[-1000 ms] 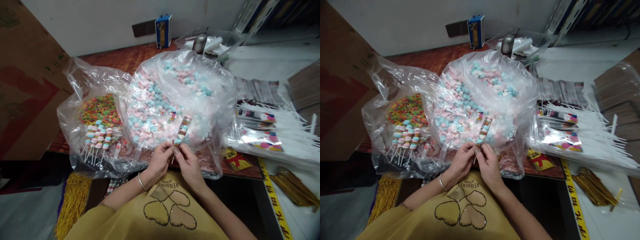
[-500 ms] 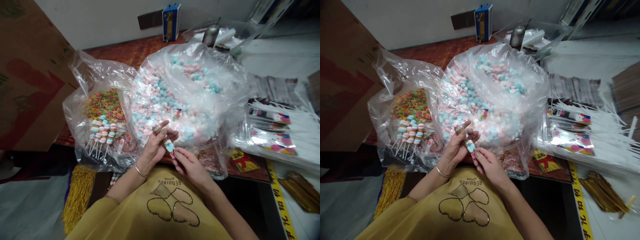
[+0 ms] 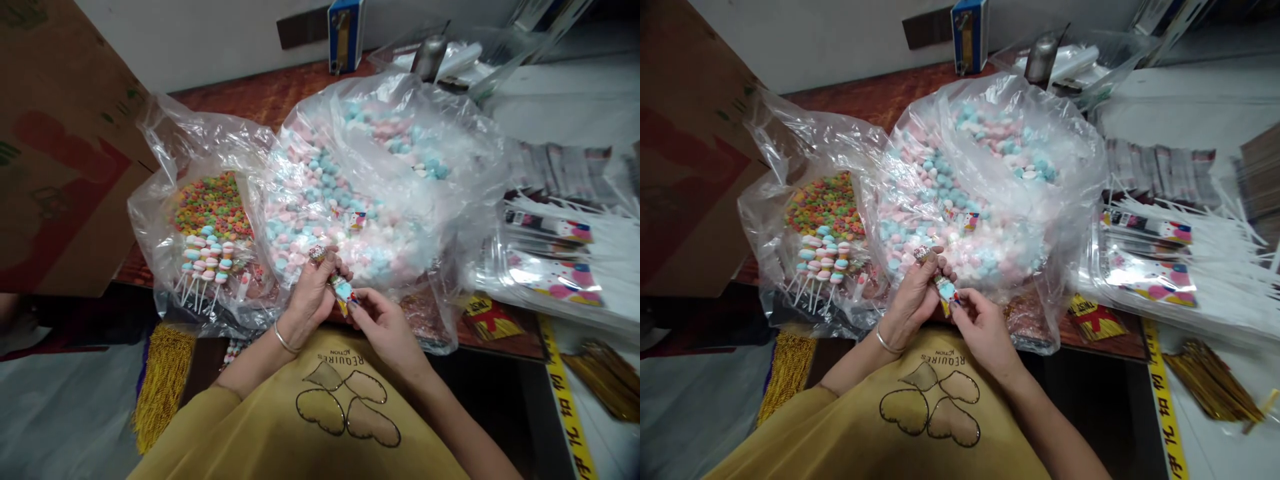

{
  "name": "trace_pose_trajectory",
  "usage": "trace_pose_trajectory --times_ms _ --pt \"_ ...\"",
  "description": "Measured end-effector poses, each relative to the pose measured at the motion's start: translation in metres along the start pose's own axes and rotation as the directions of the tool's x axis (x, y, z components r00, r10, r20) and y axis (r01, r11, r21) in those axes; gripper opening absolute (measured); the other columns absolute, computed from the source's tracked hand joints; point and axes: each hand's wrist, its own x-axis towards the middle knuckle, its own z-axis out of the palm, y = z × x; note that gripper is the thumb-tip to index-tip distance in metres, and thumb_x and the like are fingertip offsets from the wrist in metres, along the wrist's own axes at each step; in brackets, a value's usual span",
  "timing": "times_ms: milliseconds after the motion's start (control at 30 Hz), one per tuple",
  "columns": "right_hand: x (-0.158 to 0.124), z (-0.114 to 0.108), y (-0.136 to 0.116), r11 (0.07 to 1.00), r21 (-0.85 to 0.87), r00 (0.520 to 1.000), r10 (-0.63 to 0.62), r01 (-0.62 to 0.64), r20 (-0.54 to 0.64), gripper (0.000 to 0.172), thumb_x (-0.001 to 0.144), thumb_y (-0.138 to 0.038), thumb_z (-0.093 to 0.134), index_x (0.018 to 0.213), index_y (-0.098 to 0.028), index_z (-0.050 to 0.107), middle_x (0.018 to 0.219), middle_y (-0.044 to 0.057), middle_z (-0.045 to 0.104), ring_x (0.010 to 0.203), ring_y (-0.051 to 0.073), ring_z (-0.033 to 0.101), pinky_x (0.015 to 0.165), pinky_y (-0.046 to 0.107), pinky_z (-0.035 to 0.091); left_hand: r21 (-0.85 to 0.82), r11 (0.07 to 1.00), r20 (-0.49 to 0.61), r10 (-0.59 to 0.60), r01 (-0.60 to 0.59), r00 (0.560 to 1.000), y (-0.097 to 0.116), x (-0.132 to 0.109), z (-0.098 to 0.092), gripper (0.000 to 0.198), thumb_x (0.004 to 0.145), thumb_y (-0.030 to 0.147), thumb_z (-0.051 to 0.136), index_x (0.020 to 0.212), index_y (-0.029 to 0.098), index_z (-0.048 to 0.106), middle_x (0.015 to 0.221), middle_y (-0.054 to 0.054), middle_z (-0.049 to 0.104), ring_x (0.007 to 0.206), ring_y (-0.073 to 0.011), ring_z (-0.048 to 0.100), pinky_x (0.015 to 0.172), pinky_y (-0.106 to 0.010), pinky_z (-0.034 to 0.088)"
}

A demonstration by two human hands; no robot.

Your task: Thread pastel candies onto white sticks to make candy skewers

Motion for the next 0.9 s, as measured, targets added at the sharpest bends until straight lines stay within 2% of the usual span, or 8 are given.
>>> trace_pose_trajectory --times_ms 167,300,400,633,700,767,833,900 --pt "0.001 0.004 0.005 0.998 0.008 0.996 0.067 -0.067 -0.057 0.023 0.087 -0.042 0.066 0.082 -0.020 0.063 0.059 -0.004 0.054 0.054 0.012 0.051 0.053 0.025 0.040 0.011 1.000 0.012 -0.026 0.025 1.000 -0.006 -0.006 0.005 0.050 0.066 0.036 0.095 0.098 0.017 0.062 0.067 0.008 0.053 0.061 -0.0084 0.054 0.066 -0.026 0.047" --pt "0.000 0.003 0.004 0.998 0.005 0.994 0.062 -0.062 -0.086 0.031 0.086 -0.047 0.066 0.072 -0.020 0.058 0.055 -0.006 0.049 0.048 0.010 0.043 0.048 0.024 0.034 0.023 0.999 0.024 -0.034 0.034 0.999 -0.008 -0.009 0.005 0.049 0.066 0.037 0.095 0.096 0.017 0.061 0.067 0.008 0.051 0.060 -0.0075 0.053 0.063 -0.023 0.045" --pt "0.000 0.001 0.002 0.998 -0.049 0.996 0.031 -0.035 -0.088 0.034 0.087 -0.047 0.064 0.066 -0.021 0.056 0.054 -0.005 0.049 0.049 0.010 0.043 0.049 0.024 0.034 0.039 0.998 0.048 -0.059 0.057 0.997 -0.010 -0.010 0.004 0.049 0.068 0.038 0.094 0.097 0.018 0.060 0.068 0.007 0.052 0.060 -0.0072 0.052 0.061 -0.022 0.044" --pt "0.001 -0.004 0.001 0.987 -0.160 0.993 -0.022 0.003 -0.117 0.025 0.086 -0.040 0.064 0.070 -0.021 0.059 0.059 -0.004 0.055 0.053 0.013 0.050 0.052 0.026 0.039 0.146 0.989 0.113 -0.052 0.035 0.992 -0.007 -0.015 -0.002 0.046 0.076 0.042 0.087 0.106 0.020 0.060 0.076 0.004 0.058 0.066 -0.0100 0.057 0.064 -0.024 0.047" --pt "0.000 -0.005 0.001 0.975 -0.219 0.983 -0.085 0.048 -0.163 0.026 0.088 -0.038 0.064 0.069 -0.021 0.059 0.060 -0.003 0.056 0.056 0.014 0.051 0.055 0.026 0.040 0.257 0.965 0.165 -0.093 0.048 0.982 -0.001 -0.016 -0.008 0.051 0.077 0.039 0.087 0.117 0.021 0.060 0.087 0.001 0.063 0.073 -0.0114 0.059 0.067 -0.025 0.049" --pt "-0.001 -0.006 0.001 0.951 -0.292 0.964 -0.165 0.100 -0.207 0.022 0.090 -0.036 0.063 0.075 -0.020 0.065 0.068 -0.001 0.064 0.062 0.015 0.056 0.060 0.027 0.043 0.365 0.929 0.216 -0.148 0.061 0.965 0.005 -0.017 -0.014 0.066 0.073 0.029 0.090 0.130 0.023 0.057 0.098 0.000 0.064 0.082 -0.0122 0.061 0.077 -0.027 0.050" --pt "-0.002 -0.007 0.001 0.923 -0.356 0.947 -0.236 0.149 -0.217 0.017 0.093 -0.033 0.063 0.084 -0.020 0.070 0.076 0.001 0.070 0.069 0.017 0.062 0.065 0.028 0.046 0.429 0.901 0.251 -0.192 0.068 0.949 0.008 -0.017 -0.020 0.083 0.068 0.020 0.091 0.142 0.026 0.052 0.100 0.001 0.063 0.089 -0.0128 0.062 0.086 -0.028 0.049" --pt "-0.003 -0.007 0.001 0.889 -0.410 0.930 -0.306 0.203 -0.202 0.014 0.095 -0.029 0.061 0.090 -0.020 0.071 0.081 0.001 0.074 0.072 0.017 0.065 0.067 0.028 0.048 0.453 0.889 0.254 -0.192 0.058 0.948 0.008 -0.016 -0.025 0.090 0.068 0.018 0.090 0.148 0.028 0.049 0.098 0.002 0.063 0.092 -0.0129 0.062 0.091 -0.028 0.048"
